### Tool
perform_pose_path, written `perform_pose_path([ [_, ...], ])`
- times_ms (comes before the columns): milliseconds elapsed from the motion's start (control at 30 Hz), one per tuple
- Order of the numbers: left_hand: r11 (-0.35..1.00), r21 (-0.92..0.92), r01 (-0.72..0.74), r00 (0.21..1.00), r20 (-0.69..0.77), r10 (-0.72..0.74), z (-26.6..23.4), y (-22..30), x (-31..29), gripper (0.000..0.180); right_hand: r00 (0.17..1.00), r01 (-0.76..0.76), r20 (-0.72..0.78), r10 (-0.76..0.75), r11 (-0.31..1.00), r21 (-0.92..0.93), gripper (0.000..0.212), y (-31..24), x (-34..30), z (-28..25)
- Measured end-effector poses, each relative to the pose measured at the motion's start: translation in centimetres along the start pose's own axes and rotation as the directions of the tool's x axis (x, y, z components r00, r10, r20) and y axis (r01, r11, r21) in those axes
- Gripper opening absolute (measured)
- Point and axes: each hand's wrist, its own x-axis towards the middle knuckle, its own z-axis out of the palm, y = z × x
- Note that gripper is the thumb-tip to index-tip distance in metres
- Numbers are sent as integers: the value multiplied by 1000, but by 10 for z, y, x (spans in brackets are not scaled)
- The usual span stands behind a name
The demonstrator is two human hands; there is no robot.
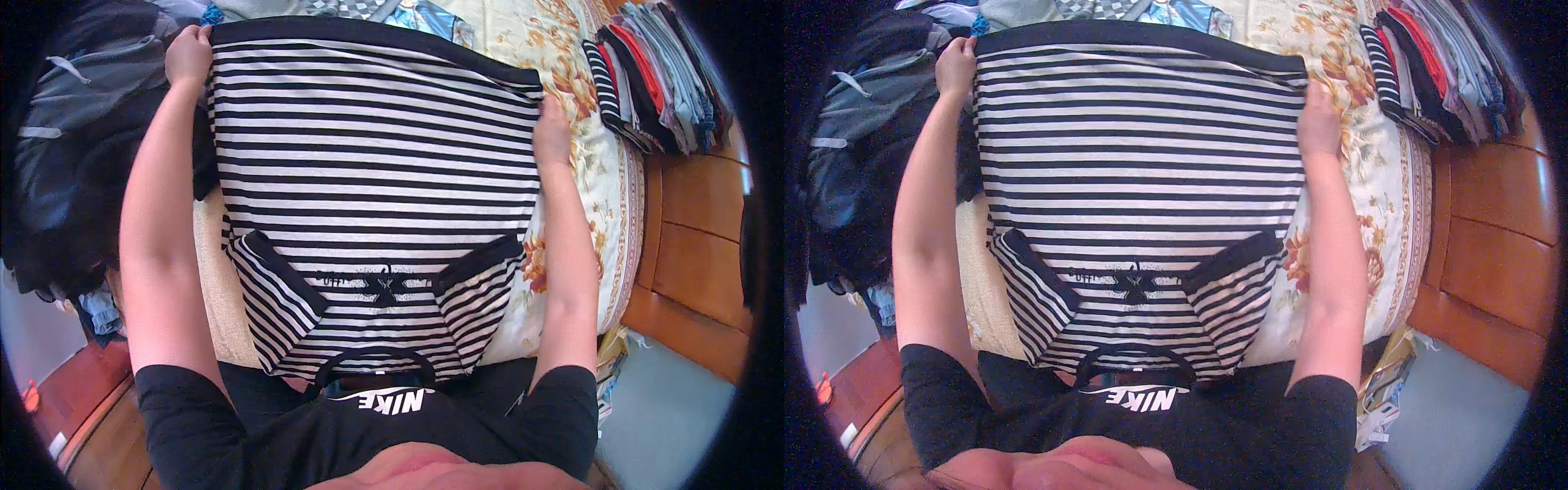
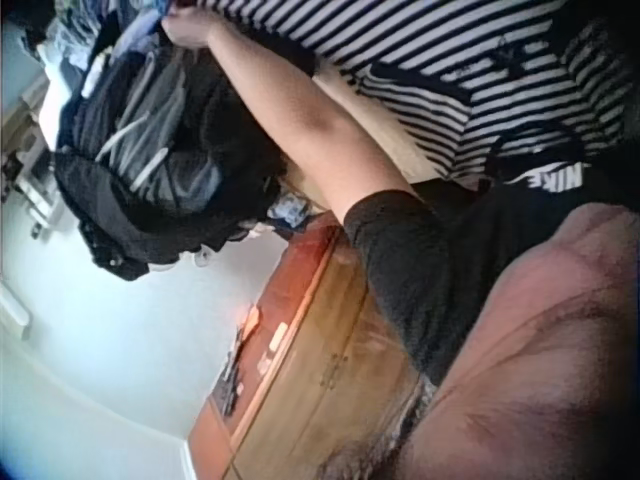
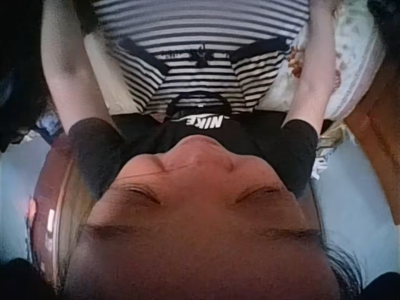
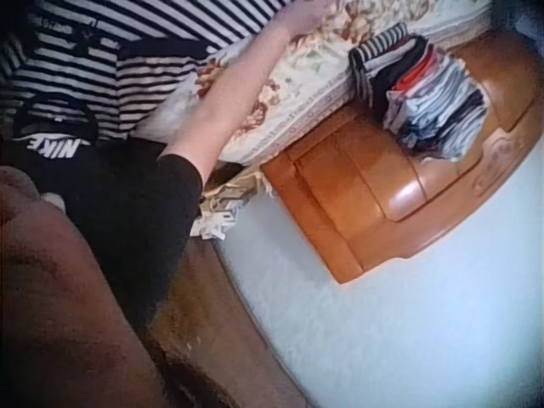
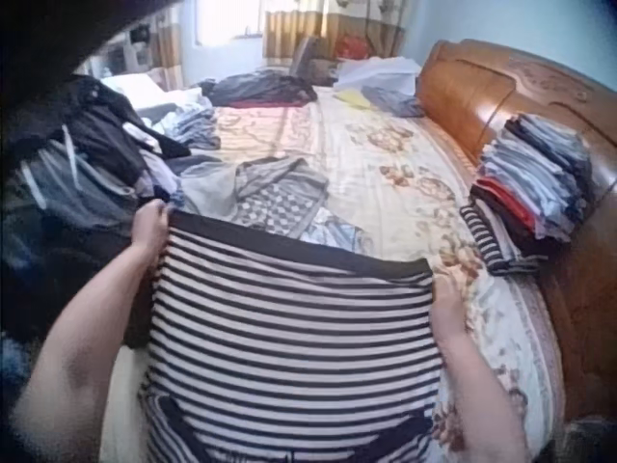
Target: The person sits on the floor and folds several garments on a bed, including a light-colored cloth, a striped shirt, a gray patterned shirt, a floral shirt, and a blue floral shirt. Each item is smoothed, folded, and stacked on the bed.
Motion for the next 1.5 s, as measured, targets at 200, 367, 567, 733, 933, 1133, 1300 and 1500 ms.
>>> perform_pose_path([
  [200, 733, -598, 323, 919, 382, -93, 24, -4, -8, 43, 979, -176, 100, 179, 984, -34, 33, -32, 22, -9],
  [367, 692, -642, 330, 900, 435, -26, 27, 4, -19, 52, 976, 215, 29, -214, 976, -21, 29, -88, 59, 15],
  [567, 880, -473, -44, 999, -14, 43, 31, 9, -19, 40, 952, -20, -298, 70, 986, 168, 9, -102, 80, 45],
  [733, 933, -351, -85, 986, 104, 129, 62, -6, -12, 47, 988, 26, -152, -33, 999, -47, 30, -85, 73, 72],
  [933, 632, -700, 333, 899, 438, 11, 38, -10, -30, 55, 997, -76, -22, 74, 991, -105, 58, -12, 50, 36],
  [1133, 886, -463, 17, 914, 366, 173, 23, -33, -61, 67, 984, -179, -11, 180, 981, 77, 48, -19, 35, 48],
  [1300, 905, -332, -268, 959, -5, 282, -48, -6, -113, 49, 831, -552, 466, 303, 545, 631, 33, -14, 7, -13],
  [1500, 915, -349, -203, 869, 366, 332, -185, 15, -346, 58, 825, -545, 466, 320, 667, 507, 58, -67, -189, -120],
])
